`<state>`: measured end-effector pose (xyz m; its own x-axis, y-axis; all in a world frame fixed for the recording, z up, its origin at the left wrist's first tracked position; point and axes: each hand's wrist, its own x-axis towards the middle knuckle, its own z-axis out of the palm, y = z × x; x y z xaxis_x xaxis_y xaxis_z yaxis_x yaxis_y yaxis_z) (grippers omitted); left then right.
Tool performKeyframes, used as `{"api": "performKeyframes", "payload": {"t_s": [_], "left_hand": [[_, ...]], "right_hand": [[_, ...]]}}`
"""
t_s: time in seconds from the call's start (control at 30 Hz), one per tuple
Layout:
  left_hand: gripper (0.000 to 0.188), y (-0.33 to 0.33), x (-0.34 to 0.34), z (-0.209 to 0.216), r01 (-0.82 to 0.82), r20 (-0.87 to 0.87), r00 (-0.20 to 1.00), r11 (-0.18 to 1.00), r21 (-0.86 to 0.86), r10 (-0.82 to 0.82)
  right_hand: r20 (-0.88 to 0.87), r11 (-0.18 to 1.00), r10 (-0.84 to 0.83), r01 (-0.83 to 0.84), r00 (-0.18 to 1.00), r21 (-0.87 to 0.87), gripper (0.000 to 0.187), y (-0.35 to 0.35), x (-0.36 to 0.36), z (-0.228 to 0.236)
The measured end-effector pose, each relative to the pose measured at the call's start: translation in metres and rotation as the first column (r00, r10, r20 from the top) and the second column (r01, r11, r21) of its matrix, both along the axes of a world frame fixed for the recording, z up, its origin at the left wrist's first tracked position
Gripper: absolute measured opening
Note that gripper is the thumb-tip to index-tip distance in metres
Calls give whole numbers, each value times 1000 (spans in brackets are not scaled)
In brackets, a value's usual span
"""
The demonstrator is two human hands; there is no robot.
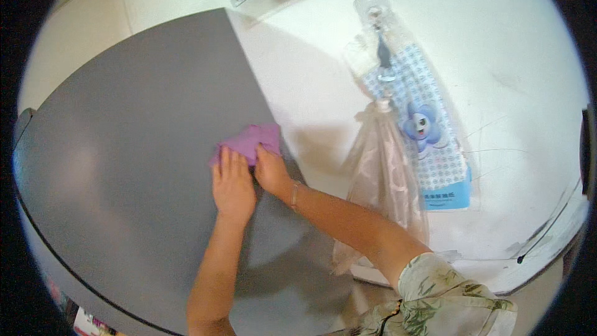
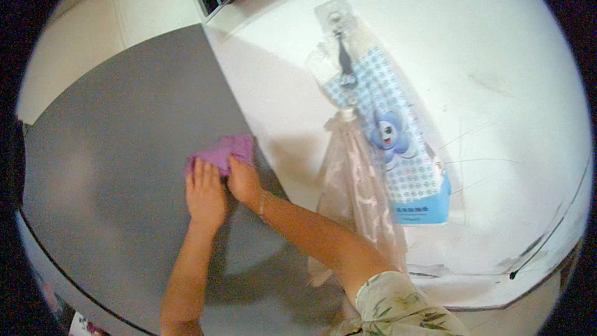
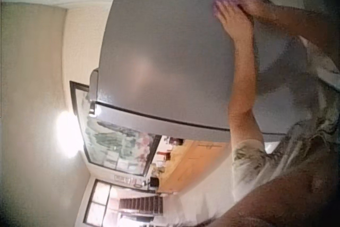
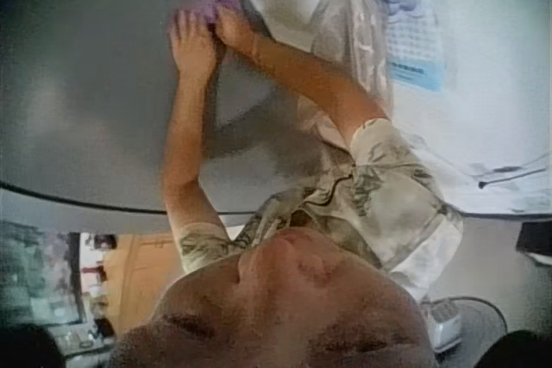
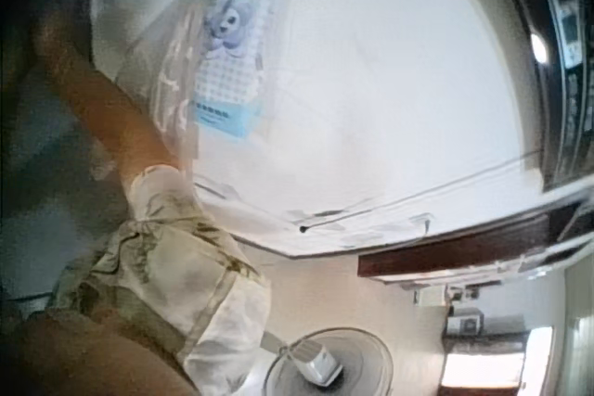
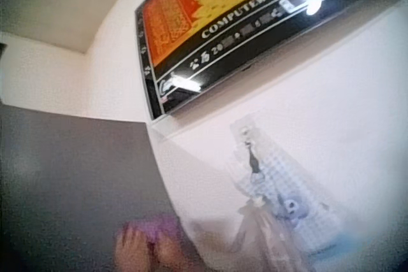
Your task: The person wipes a kitchen counter, a refrigerator, a wall calendar, a water dispenser, a door, and a staircase handrail using a purple cloth. They then rinse the cloth in a purple basin at a sink.
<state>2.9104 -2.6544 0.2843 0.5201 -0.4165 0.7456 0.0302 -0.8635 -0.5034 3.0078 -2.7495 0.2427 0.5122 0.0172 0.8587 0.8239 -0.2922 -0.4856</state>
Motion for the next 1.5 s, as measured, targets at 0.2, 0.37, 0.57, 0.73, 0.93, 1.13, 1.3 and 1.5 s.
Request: {"api": "performKeyframes", "payload": {"t_s": [0.2,0.37,0.57,0.73,0.93,1.13,1.3,1.5], "left_hand": [[44,-25,17,-12,-36,-20,999,992,-124,34],[39,-11,13,-104,8,-193,981,996,88,10],[31,-43,10,-74,41,-341,914,886,-461,-220],[28,-81,17,1,596,184,698,419,-685,-692],[37,-157,-37,91,550,221,240,-55,-833,-945],[36,-153,19,190,970,453,178,79,-230,-873],[36,-164,48,269,949,655,251,315,-21,-713],[62,-214,81,245,857,608,475,491,-155,-637]], "right_hand": [[53,966,-48,60,997,-253,32,-45,8,-5],[-75,897,-61,22,995,-442,29,-59,-10,-101],[-439,925,-4,-164,899,-344,19,-111,-62,-12],[366,911,-199,309,909,-272,34,-167,-117,95],[566,673,-329,608,756,-421,37,-262,-173,161],[887,450,-261,861,381,-238,32,-267,-178,259],[938,299,-329,954,110,-6,39,-255,-139,343],[964,351,-266,933,19,79,28,-273,-117,338]]}}
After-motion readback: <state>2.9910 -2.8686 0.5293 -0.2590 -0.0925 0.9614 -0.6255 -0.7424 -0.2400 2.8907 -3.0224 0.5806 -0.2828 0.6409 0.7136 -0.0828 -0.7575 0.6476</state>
